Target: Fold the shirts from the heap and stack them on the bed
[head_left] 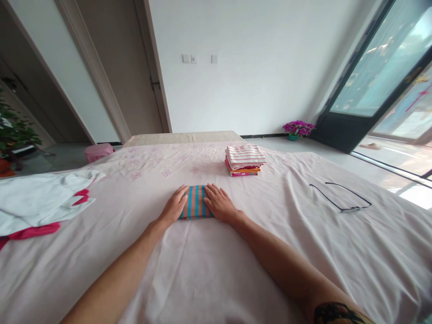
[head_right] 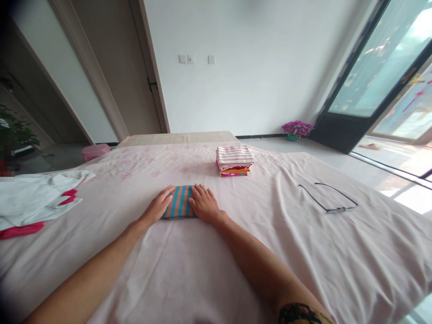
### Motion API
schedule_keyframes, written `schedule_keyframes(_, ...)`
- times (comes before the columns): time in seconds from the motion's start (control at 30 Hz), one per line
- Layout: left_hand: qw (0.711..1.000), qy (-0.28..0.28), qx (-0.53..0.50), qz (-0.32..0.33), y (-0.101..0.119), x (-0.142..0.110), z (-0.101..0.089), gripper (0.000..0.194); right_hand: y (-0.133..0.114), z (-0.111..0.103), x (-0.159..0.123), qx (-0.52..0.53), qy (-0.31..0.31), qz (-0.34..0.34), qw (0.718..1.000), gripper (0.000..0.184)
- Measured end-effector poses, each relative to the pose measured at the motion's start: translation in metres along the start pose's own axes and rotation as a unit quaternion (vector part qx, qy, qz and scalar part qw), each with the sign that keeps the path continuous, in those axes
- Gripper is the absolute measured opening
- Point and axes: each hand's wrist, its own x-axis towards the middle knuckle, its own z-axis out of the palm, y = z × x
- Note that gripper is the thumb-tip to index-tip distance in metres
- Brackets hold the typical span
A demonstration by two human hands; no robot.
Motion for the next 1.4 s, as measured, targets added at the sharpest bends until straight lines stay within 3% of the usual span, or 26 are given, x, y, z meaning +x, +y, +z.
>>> schedule_keyframes(0.13, 0.992, 0.052, -0.039, -0.108, -0.003, -0.021, -0.023, 0.047, 0.010, -0.002, 0.003, 0.053, 0.023, 0.019, 0.998, 0.050)
schedule_keyframes(0.3, 0.981, 0.007, -0.125, -0.150, 0.008, -0.039, -0.032, 0.055, 0.009, -0.012, 0.004, 0.055, 0.084, 0.103, 0.990, 0.041)
schedule_keyframes(0.43, 0.988, 0.026, -0.095, -0.116, 0.015, -0.043, -0.025, 0.047, 0.002, -0.017, 0.001, 0.002, 0.079, 0.135, 0.988, 0.041)
schedule_keyframes(0.57, 0.997, 0.076, -0.010, -0.003, 0.022, -0.047, -0.020, 0.036, 0.003, -0.022, 0.002, 0.023, 0.045, 0.178, 0.983, 0.046)
schedule_keyframes(0.67, 0.994, 0.098, -0.009, 0.047, 0.034, -0.048, -0.021, 0.035, 0.002, -0.026, 0.004, 0.047, 0.033, 0.172, 0.984, 0.048)
schedule_keyframes(0.8, 0.989, 0.084, -0.125, 0.000, 0.054, -0.045, -0.025, 0.032, -0.003, -0.035, 0.006, 0.061, 0.062, 0.158, 0.984, 0.053)
schedule_keyframes(0.9, 0.961, 0.042, -0.263, -0.078, 0.068, -0.037, -0.029, 0.039, -0.006, -0.042, 0.010, 0.123, 0.102, 0.151, 0.976, 0.054)
schedule_keyframes(0.97, 0.941, 0.020, -0.318, -0.110, 0.078, -0.028, -0.033, 0.048, -0.011, -0.045, 0.017, 0.207, 0.119, 0.141, 0.961, 0.054)
schedule_keyframes(1.07, 0.925, -0.024, -0.344, -0.162, 0.092, -0.011, -0.041, 0.058, -0.029, -0.049, 0.034, 0.365, 0.124, 0.132, 0.913, 0.052)
schedule_keyframes(1.2, 0.908, -0.064, -0.365, -0.196, 0.099, 0.010, -0.055, 0.062, -0.071, -0.053, 0.057, 0.558, 0.041, 0.093, 0.823, 0.057)
schedule_keyframes(1.3, 0.905, -0.023, -0.378, -0.193, 0.084, 0.013, -0.070, 0.058, -0.095, -0.051, 0.068, 0.641, -0.042, 0.061, 0.764, 0.060)
schedule_keyframes(1.4, 0.911, 0.017, -0.341, -0.230, 0.049, 0.003, -0.092, 0.055, -0.096, -0.040, 0.072, 0.652, -0.047, 0.066, 0.754, 0.058)
